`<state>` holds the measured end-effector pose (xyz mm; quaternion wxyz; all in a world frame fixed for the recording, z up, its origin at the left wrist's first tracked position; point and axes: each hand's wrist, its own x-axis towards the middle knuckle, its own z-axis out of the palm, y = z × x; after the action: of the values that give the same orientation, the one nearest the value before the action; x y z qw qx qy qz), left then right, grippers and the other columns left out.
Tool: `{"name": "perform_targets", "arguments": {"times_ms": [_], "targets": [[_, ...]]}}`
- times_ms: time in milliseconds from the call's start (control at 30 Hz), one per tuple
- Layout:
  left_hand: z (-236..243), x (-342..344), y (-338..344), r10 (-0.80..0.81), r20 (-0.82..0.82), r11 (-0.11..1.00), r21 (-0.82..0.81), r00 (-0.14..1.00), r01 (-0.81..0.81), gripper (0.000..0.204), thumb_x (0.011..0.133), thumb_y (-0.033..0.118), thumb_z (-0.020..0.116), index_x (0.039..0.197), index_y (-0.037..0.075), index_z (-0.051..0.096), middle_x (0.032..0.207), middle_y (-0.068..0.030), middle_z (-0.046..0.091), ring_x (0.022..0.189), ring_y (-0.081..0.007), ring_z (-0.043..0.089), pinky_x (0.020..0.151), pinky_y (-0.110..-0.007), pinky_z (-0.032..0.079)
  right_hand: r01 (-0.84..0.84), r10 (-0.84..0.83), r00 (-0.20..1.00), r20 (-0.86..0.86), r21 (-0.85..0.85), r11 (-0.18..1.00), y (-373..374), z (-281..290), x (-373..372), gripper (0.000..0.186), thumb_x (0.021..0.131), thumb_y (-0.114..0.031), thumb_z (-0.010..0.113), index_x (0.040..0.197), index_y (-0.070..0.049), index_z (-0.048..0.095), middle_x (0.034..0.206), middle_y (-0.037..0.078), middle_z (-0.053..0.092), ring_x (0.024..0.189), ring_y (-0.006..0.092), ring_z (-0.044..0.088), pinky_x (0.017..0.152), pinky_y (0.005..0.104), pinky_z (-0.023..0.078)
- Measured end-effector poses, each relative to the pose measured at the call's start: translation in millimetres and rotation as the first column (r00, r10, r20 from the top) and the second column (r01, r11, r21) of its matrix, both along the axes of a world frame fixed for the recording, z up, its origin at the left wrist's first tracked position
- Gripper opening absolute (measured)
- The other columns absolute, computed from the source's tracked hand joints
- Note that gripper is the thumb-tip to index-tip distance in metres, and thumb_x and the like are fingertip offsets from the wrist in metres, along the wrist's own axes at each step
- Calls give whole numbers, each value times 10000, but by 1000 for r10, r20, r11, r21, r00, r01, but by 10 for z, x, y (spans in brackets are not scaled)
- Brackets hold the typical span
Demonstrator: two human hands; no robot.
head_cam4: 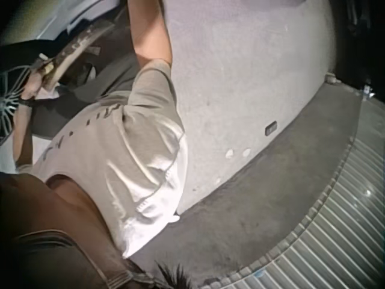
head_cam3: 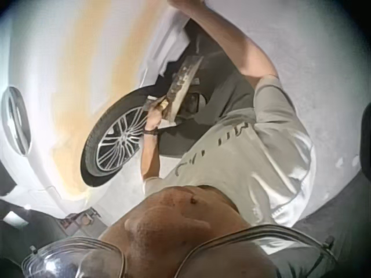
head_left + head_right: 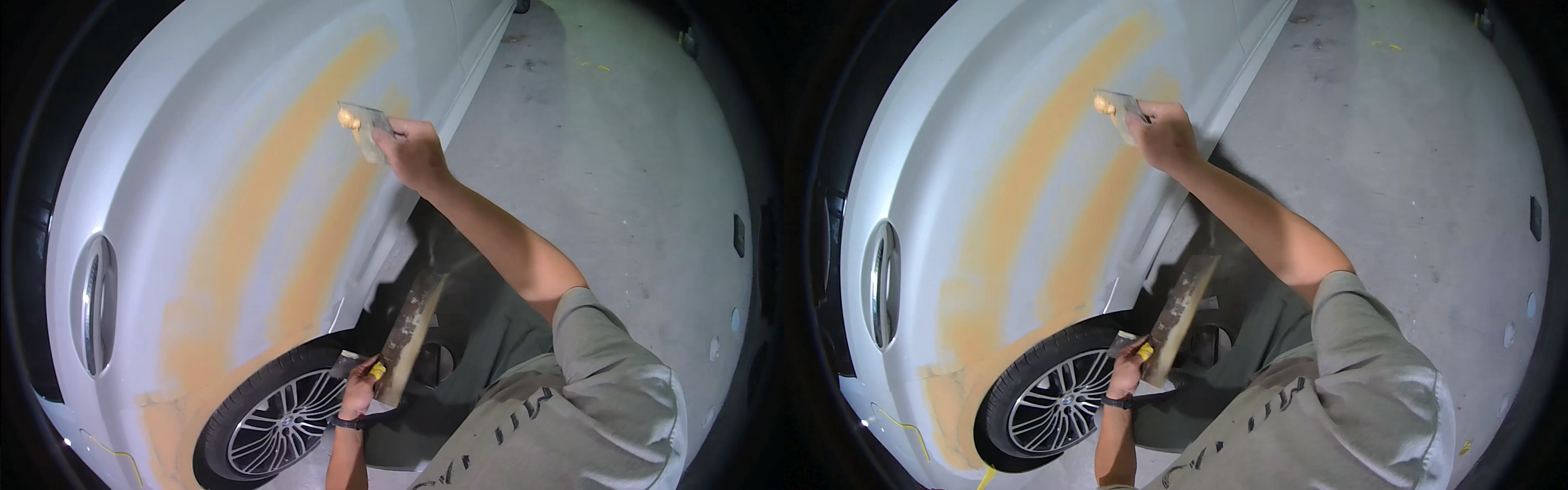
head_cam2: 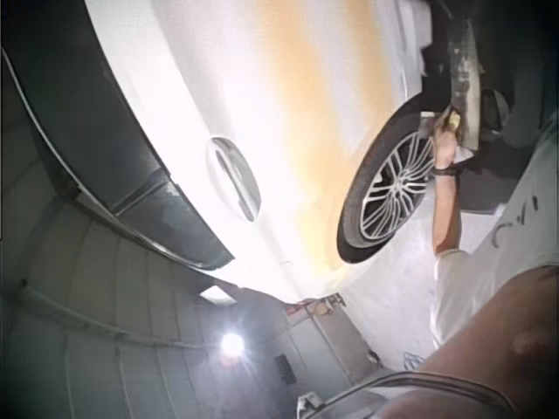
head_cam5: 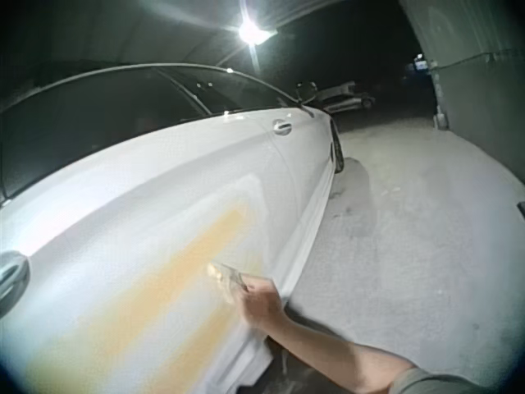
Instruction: The person applies yellow body filler to a white car's wheel arch using a spreader, then smooths and levels the filler with a sanding block. The person repeatedly applies and sands the filler to achieve a smooth surface.
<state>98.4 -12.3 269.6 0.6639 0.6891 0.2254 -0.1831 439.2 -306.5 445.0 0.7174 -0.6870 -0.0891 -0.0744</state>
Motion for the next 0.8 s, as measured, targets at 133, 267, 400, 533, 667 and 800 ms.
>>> {"name": "perform_targets", "arguments": {"times_ms": [133,267,400,533,667,800], "targets": [[-104,-99,33,-108,7,990,92,994,107,483,975,-42,542,1453,-103,579,1341,-138,688,1197,-184,643,1078,-288,479,338,-342,885,317,69,938,414,243,406,228,976,-78,642,1161,-37,769,1009,111,720,826,222,671,760,346,539],[-107,-76,-33,-149,-90,986,64,985,155,588,910,-55,458,1489,-99,547,1398,-146,661,1249,-210,640,1123,-311,460,489,-447,745,495,51,871,680,233,387,272,977,-49,615,1207,-41,761,1119,163,737,955,360,700,865,399,569],[-29,8,-147,-72,-191,995,47,979,83,600,927,-70,441,1522,-96,516,1420,-149,648,1251,-196,641,1111,-299,475,451,-453,763,461,123,884,626,153,538,305,963,1,605,1227,-29,754,1164,184,733,1044,389,697,922,433,564],[-23,53,-172,-57,-203,995,68,978,73,597,930,-68,436,1520,-93,520,1411,-146,650,1247,-190,638,1107,-291,475,538,-548,653,523,189,821,559,218,642,299,971,1,597,1222,-33,755,1163,189,733,1064,397,692,948,441,555],[-125,110,-129,-69,-202,995,53,977,82,593,929,-66,439,1515,-96,522,1412,-145,645,1254,-192,633,1113,-292,469,334,-316,864,392,22,942,507,276,510,311,996,-57,594,1275,-48,732,1223,172,714,1109,396,677,960,440,549],[-170,116,-101,-71,-190,995,53,979,82,588,912,-47,432,1486,-109,545,1378,-145,662,1245,-217,639,1124,-303,453,513,-473,758,449,37,857,221,369,868,327,1017,-85,567,1300,-52,728,1259,166,708,1131,380,674,997,425,540]]}}
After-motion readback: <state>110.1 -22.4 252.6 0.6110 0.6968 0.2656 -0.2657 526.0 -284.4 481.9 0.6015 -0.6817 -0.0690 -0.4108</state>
